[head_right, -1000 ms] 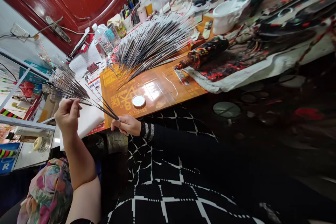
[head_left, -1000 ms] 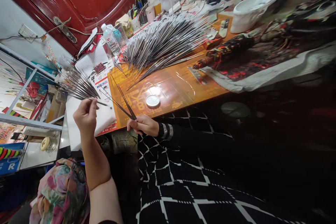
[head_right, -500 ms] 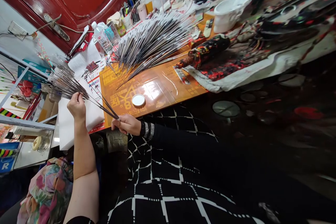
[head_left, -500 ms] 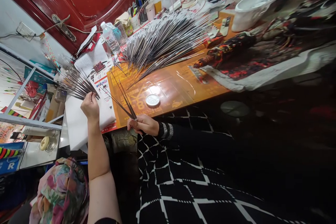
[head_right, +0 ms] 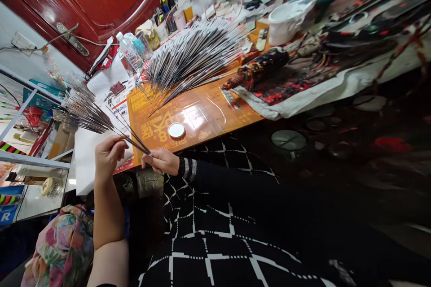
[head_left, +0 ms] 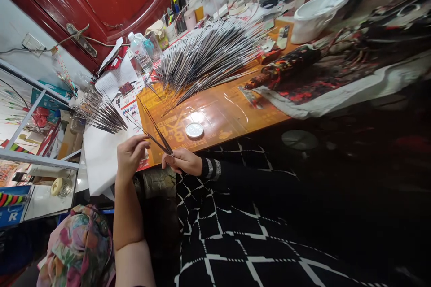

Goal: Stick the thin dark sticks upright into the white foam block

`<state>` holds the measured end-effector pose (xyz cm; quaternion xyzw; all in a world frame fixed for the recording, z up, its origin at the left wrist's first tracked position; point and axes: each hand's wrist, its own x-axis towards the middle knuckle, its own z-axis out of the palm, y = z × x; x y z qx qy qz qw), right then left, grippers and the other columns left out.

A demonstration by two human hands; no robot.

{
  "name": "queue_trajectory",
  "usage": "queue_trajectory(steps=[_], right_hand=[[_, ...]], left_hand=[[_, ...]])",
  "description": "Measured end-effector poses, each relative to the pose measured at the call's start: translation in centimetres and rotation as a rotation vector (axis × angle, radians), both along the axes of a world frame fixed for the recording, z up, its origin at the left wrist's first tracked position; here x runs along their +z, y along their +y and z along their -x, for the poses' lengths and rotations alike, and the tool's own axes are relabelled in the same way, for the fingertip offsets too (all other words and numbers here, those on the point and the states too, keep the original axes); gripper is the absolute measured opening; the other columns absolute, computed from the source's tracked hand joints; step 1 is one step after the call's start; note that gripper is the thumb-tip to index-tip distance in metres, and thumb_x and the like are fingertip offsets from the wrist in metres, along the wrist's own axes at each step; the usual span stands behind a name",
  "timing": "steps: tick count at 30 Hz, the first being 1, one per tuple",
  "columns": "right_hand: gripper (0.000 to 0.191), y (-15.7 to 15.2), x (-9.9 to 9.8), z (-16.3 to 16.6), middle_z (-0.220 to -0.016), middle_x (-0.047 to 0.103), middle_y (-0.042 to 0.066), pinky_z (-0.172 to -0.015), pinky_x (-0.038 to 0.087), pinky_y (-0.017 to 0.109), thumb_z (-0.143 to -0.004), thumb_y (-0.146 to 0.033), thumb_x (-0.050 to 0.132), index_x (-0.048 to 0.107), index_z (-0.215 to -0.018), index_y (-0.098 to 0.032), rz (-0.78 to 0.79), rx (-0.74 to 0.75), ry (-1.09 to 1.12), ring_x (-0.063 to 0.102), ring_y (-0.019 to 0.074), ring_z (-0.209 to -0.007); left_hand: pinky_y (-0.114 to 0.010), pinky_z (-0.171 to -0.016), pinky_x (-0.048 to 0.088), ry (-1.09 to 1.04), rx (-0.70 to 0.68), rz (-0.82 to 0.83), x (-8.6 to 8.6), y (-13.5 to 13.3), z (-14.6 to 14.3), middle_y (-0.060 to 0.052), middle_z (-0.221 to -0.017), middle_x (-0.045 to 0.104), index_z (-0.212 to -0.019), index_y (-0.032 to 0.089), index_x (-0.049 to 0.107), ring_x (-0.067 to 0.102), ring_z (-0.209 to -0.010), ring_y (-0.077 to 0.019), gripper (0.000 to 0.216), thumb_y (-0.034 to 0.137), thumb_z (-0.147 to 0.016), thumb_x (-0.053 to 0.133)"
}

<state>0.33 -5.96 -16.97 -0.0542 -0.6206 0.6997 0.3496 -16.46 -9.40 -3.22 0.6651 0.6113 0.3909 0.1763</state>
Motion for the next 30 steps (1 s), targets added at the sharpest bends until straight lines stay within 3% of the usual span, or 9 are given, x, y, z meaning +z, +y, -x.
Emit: queue_trajectory(steps=[3,11,13,17,19,21,30], right_hand=[[0.059,-0.1,0.0,0.0,-0.047,0.041,-0.005,-0.043,0.03,0.018,-0.097,-0.063,0.044,0.062,-0.09,-0.007,0.016,0.011,-0.007,0.04,0.0061,-0.039],[0.06,-0.1,0.0,0.1,-0.05,0.041,-0.005,-0.044,0.032,0.018,-0.096,-0.064,0.044,0.062,-0.088,-0.007,-0.004,0.006,-0.031,0.041,0.0055,-0.04],[0.062,-0.1,0.2,0.1,-0.05,0.042,-0.004,-0.044,0.032,0.019,-0.095,-0.067,0.044,0.061,-0.087,-0.008,0.002,-0.001,-0.033,0.042,0.0059,-0.041],[0.063,-0.2,0.5,-0.2,-0.049,0.041,-0.004,-0.045,0.032,0.019,-0.095,-0.067,0.042,0.061,-0.087,-0.008,0.0,0.007,-0.036,0.041,0.0062,-0.04],[0.062,-0.3,0.7,-0.3,-0.048,0.043,-0.004,-0.047,0.032,0.019,-0.096,-0.065,0.042,0.062,-0.088,-0.007,-0.008,-0.005,-0.041,0.041,0.006,-0.041],[0.062,-0.3,0.7,-0.4,-0.048,0.044,-0.004,-0.048,0.033,0.019,-0.097,-0.065,0.041,0.062,-0.089,-0.007,-0.017,-0.014,-0.047,0.041,0.0058,-0.041],[0.06,-0.1,-0.1,0.0,-0.047,0.042,-0.005,-0.045,0.031,0.019,-0.096,-0.065,0.043,0.061,-0.088,-0.008,-0.017,-0.004,-0.033,0.041,0.0059,-0.04]], left_hand=[[-0.02,-0.046,0.041,-0.13,-0.125,0.089,0.2,-1.6,-1.5,0.0,-0.068,0.066,-0.098,0.021,0.075,0.049,-0.045,-0.0059,0.021,0.036,-0.086,0.068],[-0.019,-0.046,0.039,-0.133,-0.104,0.107,1.6,-2.0,-2.0,0.0,-0.066,0.062,-0.086,0.019,0.071,0.046,-0.046,-0.0052,0.017,0.036,-0.085,0.069],[-0.019,-0.045,0.036,-0.135,-0.037,0.006,2.3,-1.8,-1.4,0.001,-0.068,0.062,-0.086,0.019,0.069,0.045,-0.047,-0.0049,0.017,0.036,-0.086,0.067],[-0.018,-0.055,0.041,0.116,0.287,-0.439,3.2,0.3,1.5,0.003,-0.069,0.059,-0.085,0.018,0.065,0.05,-0.055,-0.006,0.014,0.032,-0.088,0.063],[-0.019,-0.064,0.043,0.311,0.399,-0.55,2.8,1.9,3.3,0.003,-0.069,0.06,-0.084,0.017,0.065,0.053,-0.061,-0.007,0.011,0.028,-0.087,0.062],[-0.02,-0.066,0.043,0.422,0.439,-0.538,1.9,3.3,4.8,0.002,-0.07,0.061,-0.085,0.017,0.065,0.054,-0.062,-0.0075,0.011,0.027,-0.088,0.06],[-0.021,-0.069,0.042,0.453,0.491,-0.411,-1.7,5.0,7.4,0.0,-0.075,0.064,-0.097,0.016,0.066,0.056,-0.064,-0.0096,0.018,0.03,-0.093,0.054]])
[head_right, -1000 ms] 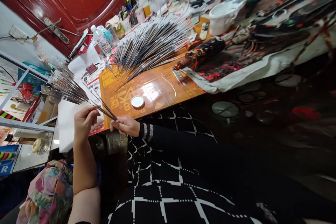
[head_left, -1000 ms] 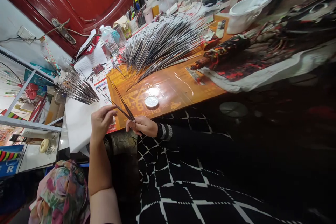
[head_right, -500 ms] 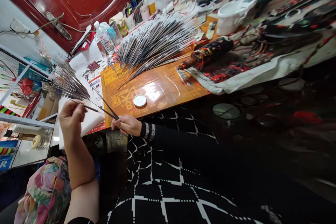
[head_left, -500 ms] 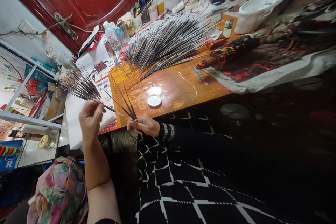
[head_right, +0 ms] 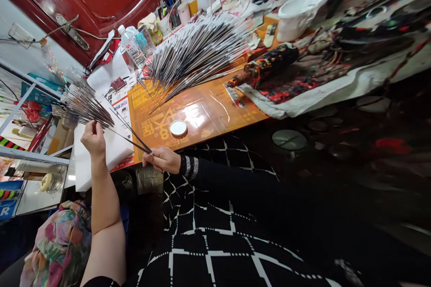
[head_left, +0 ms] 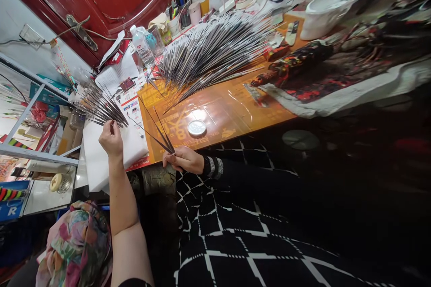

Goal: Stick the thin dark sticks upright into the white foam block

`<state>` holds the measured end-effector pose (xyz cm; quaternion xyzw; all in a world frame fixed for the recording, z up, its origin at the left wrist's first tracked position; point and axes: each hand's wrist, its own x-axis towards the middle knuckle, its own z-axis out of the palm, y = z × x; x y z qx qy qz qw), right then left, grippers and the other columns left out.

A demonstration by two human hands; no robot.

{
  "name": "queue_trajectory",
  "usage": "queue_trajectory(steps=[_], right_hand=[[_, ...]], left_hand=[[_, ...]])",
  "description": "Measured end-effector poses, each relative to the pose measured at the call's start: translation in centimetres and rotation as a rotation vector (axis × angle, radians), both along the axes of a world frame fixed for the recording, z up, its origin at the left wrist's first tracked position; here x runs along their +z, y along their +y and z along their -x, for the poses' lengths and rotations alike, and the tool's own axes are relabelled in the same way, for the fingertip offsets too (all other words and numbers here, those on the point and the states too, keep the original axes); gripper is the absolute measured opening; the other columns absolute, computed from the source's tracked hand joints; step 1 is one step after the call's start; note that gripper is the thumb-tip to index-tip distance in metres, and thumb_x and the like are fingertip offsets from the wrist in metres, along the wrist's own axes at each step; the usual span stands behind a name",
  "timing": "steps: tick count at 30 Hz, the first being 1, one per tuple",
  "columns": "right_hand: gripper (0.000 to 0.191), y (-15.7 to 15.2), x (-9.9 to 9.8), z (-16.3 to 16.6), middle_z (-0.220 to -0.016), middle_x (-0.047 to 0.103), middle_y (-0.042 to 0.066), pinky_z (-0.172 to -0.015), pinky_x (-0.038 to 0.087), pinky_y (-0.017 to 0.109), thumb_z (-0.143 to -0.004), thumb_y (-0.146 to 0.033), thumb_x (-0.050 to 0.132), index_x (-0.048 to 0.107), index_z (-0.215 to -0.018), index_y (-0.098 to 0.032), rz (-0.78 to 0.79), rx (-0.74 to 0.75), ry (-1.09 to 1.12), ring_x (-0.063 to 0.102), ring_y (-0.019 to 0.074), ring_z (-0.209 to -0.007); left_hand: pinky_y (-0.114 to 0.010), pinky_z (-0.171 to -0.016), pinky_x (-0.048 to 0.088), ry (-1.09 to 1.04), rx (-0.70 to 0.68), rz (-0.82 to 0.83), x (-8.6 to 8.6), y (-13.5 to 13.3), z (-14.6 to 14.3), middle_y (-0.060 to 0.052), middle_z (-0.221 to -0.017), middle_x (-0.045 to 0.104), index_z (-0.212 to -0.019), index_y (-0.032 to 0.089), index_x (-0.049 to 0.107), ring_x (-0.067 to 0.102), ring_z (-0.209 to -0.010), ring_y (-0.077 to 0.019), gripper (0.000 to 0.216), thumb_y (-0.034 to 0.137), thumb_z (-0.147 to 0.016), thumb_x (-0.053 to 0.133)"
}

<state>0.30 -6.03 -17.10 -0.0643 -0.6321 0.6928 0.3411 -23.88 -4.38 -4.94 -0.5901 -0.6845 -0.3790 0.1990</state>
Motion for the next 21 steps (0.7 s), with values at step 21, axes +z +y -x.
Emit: queue_trajectory(steps=[21], right_hand=[[0.064,-0.3,0.3,0.2,-0.047,0.042,-0.004,-0.043,0.031,0.018,-0.096,-0.067,0.04,0.063,-0.088,-0.008,-0.007,-0.032,-0.057,0.04,0.0059,-0.039]], left_hand=[[-0.021,-0.053,0.046,-0.347,-0.636,0.438,1.2,-7.0,-7.8,-0.002,-0.077,0.072,-0.097,0.02,0.074,0.057,-0.052,-0.0076,0.018,0.033,-0.09,0.064]])
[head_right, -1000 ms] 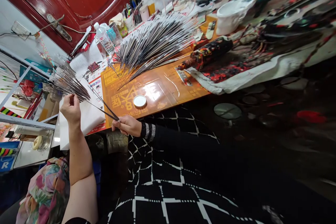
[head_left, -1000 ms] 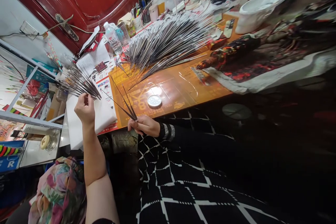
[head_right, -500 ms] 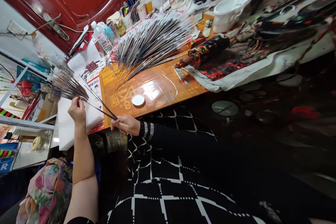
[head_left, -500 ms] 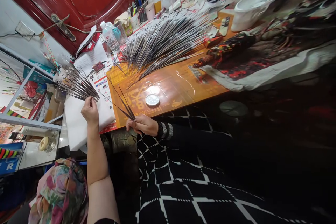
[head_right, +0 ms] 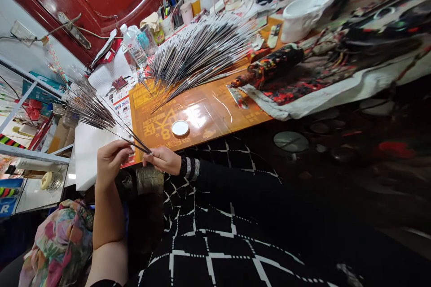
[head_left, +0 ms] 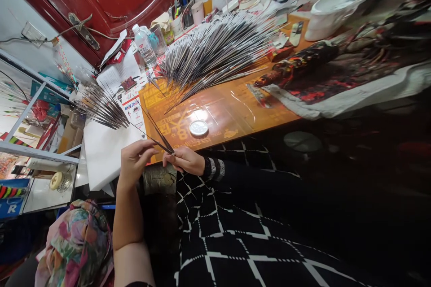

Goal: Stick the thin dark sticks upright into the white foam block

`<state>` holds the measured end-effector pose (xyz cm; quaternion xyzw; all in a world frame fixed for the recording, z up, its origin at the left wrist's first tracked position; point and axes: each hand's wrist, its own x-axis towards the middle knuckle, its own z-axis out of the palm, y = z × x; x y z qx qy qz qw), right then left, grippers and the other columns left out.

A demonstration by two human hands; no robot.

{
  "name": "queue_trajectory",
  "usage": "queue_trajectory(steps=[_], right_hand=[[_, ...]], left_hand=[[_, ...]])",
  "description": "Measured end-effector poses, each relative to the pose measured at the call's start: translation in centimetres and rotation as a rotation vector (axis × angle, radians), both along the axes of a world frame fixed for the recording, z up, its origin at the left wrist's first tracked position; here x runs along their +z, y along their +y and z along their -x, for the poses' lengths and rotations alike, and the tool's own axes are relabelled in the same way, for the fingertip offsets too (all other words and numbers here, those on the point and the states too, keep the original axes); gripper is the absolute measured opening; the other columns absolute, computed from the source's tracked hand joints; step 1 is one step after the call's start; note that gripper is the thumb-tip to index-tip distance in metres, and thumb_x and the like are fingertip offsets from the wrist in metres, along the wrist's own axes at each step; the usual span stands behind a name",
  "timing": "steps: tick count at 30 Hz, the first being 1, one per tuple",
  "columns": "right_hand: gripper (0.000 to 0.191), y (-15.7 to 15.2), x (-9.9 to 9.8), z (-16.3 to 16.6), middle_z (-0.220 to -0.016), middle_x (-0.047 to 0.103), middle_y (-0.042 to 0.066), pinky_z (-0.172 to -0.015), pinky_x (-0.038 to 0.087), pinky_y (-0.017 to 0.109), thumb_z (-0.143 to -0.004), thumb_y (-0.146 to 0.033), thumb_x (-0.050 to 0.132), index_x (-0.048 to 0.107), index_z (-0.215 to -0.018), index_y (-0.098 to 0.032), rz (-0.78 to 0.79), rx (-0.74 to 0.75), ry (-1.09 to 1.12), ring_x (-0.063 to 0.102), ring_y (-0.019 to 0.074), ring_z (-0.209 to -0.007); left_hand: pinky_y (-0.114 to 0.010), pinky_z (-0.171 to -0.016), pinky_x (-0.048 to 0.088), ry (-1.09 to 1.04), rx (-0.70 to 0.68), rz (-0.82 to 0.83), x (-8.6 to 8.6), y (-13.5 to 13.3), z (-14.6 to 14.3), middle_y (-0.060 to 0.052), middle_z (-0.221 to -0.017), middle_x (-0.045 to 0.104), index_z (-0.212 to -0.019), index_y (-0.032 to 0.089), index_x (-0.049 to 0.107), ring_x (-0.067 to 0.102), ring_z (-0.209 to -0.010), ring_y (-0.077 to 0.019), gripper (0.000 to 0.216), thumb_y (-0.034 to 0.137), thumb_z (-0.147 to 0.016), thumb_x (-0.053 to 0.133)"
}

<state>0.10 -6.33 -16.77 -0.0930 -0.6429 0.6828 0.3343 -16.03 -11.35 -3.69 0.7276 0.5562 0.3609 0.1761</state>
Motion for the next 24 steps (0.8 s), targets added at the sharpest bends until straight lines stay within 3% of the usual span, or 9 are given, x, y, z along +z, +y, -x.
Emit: queue_trajectory(steps=[4,8,11,13,16,19,24], right_hand=[[0.066,0.0,-0.4,0.4,-0.044,0.039,-0.005,-0.041,0.03,0.019,-0.094,-0.071,0.041,0.063,-0.088,-0.008,-0.028,0.005,-0.009,0.039,0.0067,-0.037],[0.063,-0.1,-0.3,0.3,-0.048,0.04,-0.004,-0.042,0.03,0.019,-0.095,-0.068,0.041,0.062,-0.087,-0.009,-0.021,0.005,-0.017,0.039,0.0063,-0.038],[0.062,-0.2,0.1,0.0,-0.05,0.04,-0.004,-0.044,0.032,0.019,-0.096,-0.067,0.038,0.061,-0.087,-0.01,-0.025,0.001,-0.003,0.041,0.0064,-0.041],[0.061,-0.3,0.3,-0.2,-0.051,0.041,-0.004,-0.046,0.033,0.019,-0.098,-0.065,0.037,0.061,-0.088,-0.009,-0.036,-0.009,-0.004,0.041,0.0062,-0.042],[0.059,-0.4,0.6,-0.5,-0.05,0.041,-0.004,-0.048,0.033,0.018,-0.1,-0.061,0.036,0.062,-0.091,-0.009,-0.04,-0.012,-0.028,0.04,0.006,-0.043],[0.06,-0.4,0.8,-0.6,-0.049,0.041,-0.004,-0.048,0.033,0.018,-0.1,-0.062,0.036,0.062,-0.091,-0.009,-0.032,-0.001,-0.028,0.04,0.0063,-0.043],[0.06,-0.4,0.8,-0.7,-0.05,0.041,-0.004,-0.048,0.033,0.019,-0.099,-0.062,0.037,0.062,-0.09,-0.009,-0.035,-0.015,-0.017,0.041,0.0063,-0.043]], left_hand=[[-0.019,-0.054,0.047,-0.021,-0.039,0.007,0.7,-1.3,-1.8,-0.003,-0.076,0.072,-0.092,0.019,0.074,0.062,-0.06,-0.009,0.013,0.028,-0.089,0.066],[-0.018,-0.052,0.045,-0.073,0.013,0.017,1.5,-1.4,-1.1,-0.002,-0.073,0.069,-0.093,0.018,0.071,0.059,-0.057,-0.0079,0.014,0.03,-0.089,0.065],[-0.018,-0.053,0.043,-0.079,0.263,-0.211,2.2,0.0,1.4,0.001,-0.069,0.064,-0.094,0.018,0.068,0.053,-0.052,-0.0062,0.016,0.033,-0.09,0.062],[-0.019,-0.059,0.045,0.05,0.479,-0.429,2.3,1.8,3.7,0.002,-0.069,0.062,-0.09,0.018,0.066,0.054,-0.057,-0.0072,0.016,0.033,-0.089,0.062],[-0.022,-0.068,0.046,0.256,0.627,-0.521,1.5,4.5,6.7,0.001,-0.073,0.064,-0.089,0.018,0.065,0.057,-0.063,-0.0092,0.016,0.032,-0.09,0.059],[-0.022,-0.069,0.046,0.311,0.638,-0.47,0.0,6.2,8.4,-0.001,-0.079,0.066,-0.092,0.018,0.065,0.059,-0.066,-0.0104,0.018,0.033,-0.092,0.054],[-0.022,-0.068,0.044,0.309,0.668,-0.441,-2.3,6.5,9.0,0.001,-0.072,0.064,-0.096,0.019,0.065,0.057,-0.062,-0.0105,0.021,0.035,-0.093,0.052]])
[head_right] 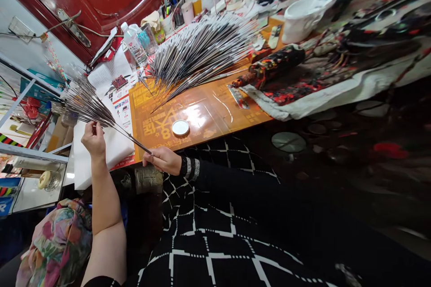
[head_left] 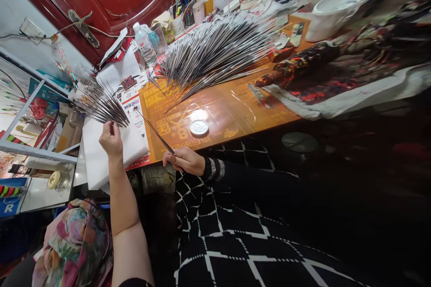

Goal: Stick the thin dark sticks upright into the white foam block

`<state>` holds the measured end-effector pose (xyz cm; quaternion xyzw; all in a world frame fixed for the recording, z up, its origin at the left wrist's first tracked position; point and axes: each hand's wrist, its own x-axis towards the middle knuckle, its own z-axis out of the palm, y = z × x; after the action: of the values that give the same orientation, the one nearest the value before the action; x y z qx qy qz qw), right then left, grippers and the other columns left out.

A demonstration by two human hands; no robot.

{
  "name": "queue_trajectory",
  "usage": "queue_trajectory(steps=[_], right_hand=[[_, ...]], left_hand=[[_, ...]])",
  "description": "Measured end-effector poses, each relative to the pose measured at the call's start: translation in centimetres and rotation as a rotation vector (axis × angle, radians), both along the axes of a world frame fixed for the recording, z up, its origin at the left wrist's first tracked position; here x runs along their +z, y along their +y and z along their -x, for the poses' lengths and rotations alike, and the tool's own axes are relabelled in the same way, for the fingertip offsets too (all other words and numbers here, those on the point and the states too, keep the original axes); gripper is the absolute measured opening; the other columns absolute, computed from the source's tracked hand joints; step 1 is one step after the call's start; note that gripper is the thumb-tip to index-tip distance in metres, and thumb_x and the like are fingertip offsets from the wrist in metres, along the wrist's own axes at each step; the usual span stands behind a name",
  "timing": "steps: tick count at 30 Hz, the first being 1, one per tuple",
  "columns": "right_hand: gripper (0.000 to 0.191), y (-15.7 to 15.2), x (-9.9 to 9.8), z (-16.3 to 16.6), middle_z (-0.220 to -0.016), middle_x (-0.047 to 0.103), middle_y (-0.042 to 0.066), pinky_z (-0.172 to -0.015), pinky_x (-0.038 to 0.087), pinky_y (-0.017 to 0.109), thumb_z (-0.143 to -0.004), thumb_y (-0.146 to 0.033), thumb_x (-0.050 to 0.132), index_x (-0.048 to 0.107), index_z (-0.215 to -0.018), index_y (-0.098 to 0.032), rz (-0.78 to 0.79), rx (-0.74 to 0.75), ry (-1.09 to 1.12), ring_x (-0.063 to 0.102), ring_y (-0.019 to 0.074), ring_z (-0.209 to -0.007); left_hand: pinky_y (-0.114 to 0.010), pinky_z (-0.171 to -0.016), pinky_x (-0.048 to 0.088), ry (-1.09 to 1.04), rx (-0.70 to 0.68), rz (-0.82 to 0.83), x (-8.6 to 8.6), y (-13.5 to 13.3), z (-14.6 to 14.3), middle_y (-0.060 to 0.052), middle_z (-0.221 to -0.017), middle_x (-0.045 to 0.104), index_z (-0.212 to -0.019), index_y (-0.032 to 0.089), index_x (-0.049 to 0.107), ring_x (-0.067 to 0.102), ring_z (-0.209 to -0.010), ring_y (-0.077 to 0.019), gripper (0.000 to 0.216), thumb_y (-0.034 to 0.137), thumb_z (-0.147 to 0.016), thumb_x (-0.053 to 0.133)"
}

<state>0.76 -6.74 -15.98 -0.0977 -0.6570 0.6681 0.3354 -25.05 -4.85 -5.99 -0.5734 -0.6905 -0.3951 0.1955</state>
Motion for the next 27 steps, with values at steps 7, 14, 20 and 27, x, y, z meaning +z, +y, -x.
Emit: queue_trajectory(steps=[7,14,20,27], right_hand=[[0.058,0.1,-0.1,0.1,-0.048,0.043,-0.004,-0.048,0.035,0.018,-0.1,-0.06,0.037,0.063,-0.09,-0.008,-0.015,0.0,-0.006,0.041,0.0062,-0.042],[0.061,0.3,-0.6,0.6,-0.049,0.041,-0.005,-0.045,0.033,0.018,-0.098,-0.064,0.038,0.062,-0.088,-0.008,-0.01,0.002,0.016,0.04,0.0059,-0.04],[0.059,0.3,-0.4,0.4,-0.048,0.043,-0.004,-0.048,0.035,0.018,-0.1,-0.06,0.037,0.064,-0.091,-0.009,-0.064,0.012,-0.026,0.042,0.0063,-0.041],[0.063,0.6,-1.1,1.0,-0.046,0.042,-0.004,-0.042,0.034,0.018,-0.098,-0.065,0.035,0.062,-0.09,-0.01,-0.102,0.043,-0.057,0.042,0.007,-0.037]], left_hand=[[-0.022,-0.066,0.043,-0.026,-0.008,0.025,-1.7,0.4,0.4,0.001,-0.071,0.065,-0.103,0.019,0.067,0.056,-0.058,-0.0099,0.026,0.036,-0.095,0.05],[-0.027,-0.074,0.046,0.043,0.087,-0.006,-0.3,-0.9,-0.4,-0.006,-0.083,0.073,-0.093,0.018,0.073,0.065,-0.072,-0.0149,0.024,0.037,-0.092,0.058],[-0.023,-0.055,0.046,-0.342,-0.418,0.326,0.7,-5.4,-6.6,-0.003,-0.083,0.072,-0.099,0.021,0.073,0.056,-0.054,-0.0091,0.026,0.042,-0.091,0.06],[-0.024,-0.051,0.045,-0.417,-0.635,0.484,2.3,-8.1,-10.0,-0.003,-0.074,0.068,-0.089,0.023,0.074,0.056,-0.056,-0.0107,0.019,0.04,-0.087,0.066]])
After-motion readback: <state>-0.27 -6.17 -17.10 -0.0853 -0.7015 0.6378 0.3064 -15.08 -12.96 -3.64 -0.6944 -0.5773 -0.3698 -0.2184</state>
